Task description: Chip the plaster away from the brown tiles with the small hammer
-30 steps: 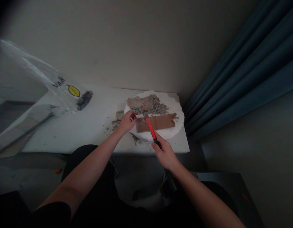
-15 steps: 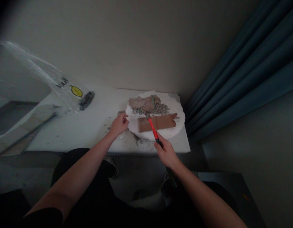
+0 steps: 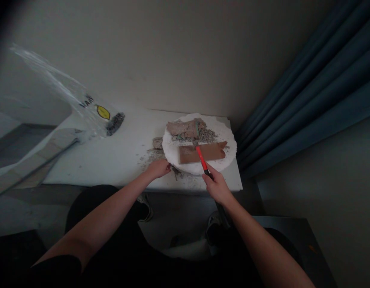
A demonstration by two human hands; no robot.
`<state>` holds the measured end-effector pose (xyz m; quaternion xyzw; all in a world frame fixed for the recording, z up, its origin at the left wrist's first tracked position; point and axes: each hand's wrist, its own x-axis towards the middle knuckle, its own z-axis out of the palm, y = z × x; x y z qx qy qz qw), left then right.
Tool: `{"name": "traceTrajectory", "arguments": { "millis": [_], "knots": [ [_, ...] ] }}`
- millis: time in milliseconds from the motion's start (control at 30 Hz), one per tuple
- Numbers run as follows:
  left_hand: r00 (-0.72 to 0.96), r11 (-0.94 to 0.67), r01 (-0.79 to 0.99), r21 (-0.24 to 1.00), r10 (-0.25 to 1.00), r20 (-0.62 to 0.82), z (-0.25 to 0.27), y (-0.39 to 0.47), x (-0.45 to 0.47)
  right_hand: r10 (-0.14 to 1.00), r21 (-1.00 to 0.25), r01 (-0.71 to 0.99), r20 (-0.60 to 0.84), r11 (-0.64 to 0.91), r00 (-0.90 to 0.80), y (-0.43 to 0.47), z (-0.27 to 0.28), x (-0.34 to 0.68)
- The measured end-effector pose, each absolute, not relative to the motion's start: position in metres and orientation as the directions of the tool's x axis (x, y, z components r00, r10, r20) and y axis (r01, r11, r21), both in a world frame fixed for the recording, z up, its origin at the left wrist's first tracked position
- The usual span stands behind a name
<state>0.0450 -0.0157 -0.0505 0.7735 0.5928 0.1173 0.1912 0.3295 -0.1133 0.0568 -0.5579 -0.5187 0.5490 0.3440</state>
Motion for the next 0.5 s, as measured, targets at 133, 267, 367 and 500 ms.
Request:
{"name": "traceTrajectory", "arguments": {
  "millis": [133,267,367,500],
  "knots": [
    [0.506,-0.409,0.762,0.503,0.860,-0.068,-0.058,-0.028,0.048,0.955,-0.939,0.256,-0.267,-0.229,-0.127,-0.107,0.043,0.333],
    [0.687,-0.570,0.641,0.514,0.724,-0.054,-0.065,-0.038,0.052,0.946,-0.932,0.238,-0.305,-0.273,-0.108,-0.105,0.043,0.333],
    [0.738,-0.655,0.630,0.417,0.673,-0.058,-0.066,-0.040,0.056,0.944,-0.931,0.235,-0.312,-0.280,-0.111,-0.105,0.046,0.332],
    [0.799,-0.743,0.584,0.328,0.596,-0.072,-0.057,-0.044,0.062,0.948,-0.936,0.231,-0.297,-0.264,-0.119,-0.106,0.045,0.333]
  ]
}}
